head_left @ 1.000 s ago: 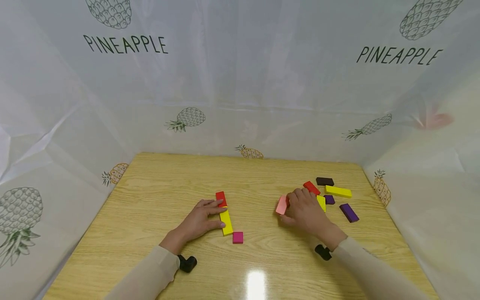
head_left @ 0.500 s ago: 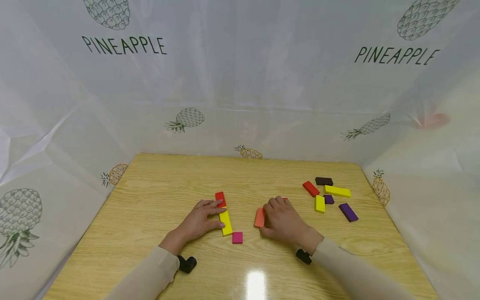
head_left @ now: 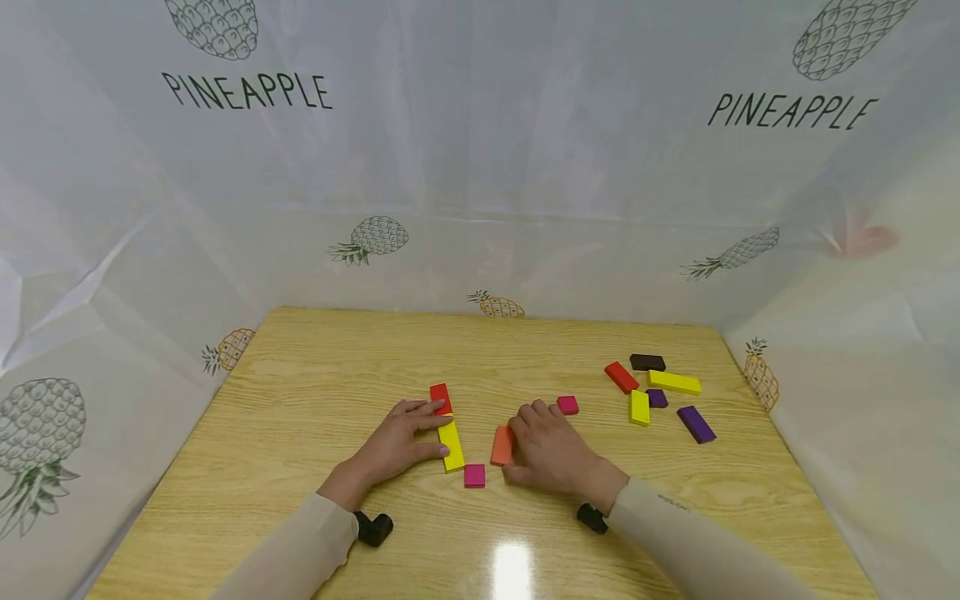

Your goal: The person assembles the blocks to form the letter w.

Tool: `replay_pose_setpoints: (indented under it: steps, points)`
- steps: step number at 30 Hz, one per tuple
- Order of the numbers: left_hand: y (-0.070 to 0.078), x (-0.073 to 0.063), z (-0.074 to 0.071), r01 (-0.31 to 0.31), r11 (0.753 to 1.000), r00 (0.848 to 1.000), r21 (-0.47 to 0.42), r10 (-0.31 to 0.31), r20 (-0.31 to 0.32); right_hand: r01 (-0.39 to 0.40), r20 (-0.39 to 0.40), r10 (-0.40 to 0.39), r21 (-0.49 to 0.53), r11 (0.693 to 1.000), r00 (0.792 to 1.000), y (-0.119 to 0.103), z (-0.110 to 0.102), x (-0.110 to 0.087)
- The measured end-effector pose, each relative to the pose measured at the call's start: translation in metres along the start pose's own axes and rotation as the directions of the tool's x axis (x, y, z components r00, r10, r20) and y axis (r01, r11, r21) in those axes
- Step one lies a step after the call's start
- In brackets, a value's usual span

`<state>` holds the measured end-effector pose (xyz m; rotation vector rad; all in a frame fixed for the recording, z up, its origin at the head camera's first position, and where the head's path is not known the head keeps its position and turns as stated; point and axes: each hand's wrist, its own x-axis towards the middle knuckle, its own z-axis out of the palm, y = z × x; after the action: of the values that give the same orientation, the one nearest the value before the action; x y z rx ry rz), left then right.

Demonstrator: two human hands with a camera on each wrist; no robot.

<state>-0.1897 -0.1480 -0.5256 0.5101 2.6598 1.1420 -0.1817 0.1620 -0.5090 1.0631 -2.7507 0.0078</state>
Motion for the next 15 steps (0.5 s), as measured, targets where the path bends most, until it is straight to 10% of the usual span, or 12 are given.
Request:
replay_pose_setpoints:
  steps: [15]
  points:
    - [-0.0004,-0.0002,-0.0002,-0.005,1.0,1.0,0.027,0.005,0.0,0.035,-0.046,-0.036,-0.022,0.999,0.998,-0.0057,-0.0016,0.0028]
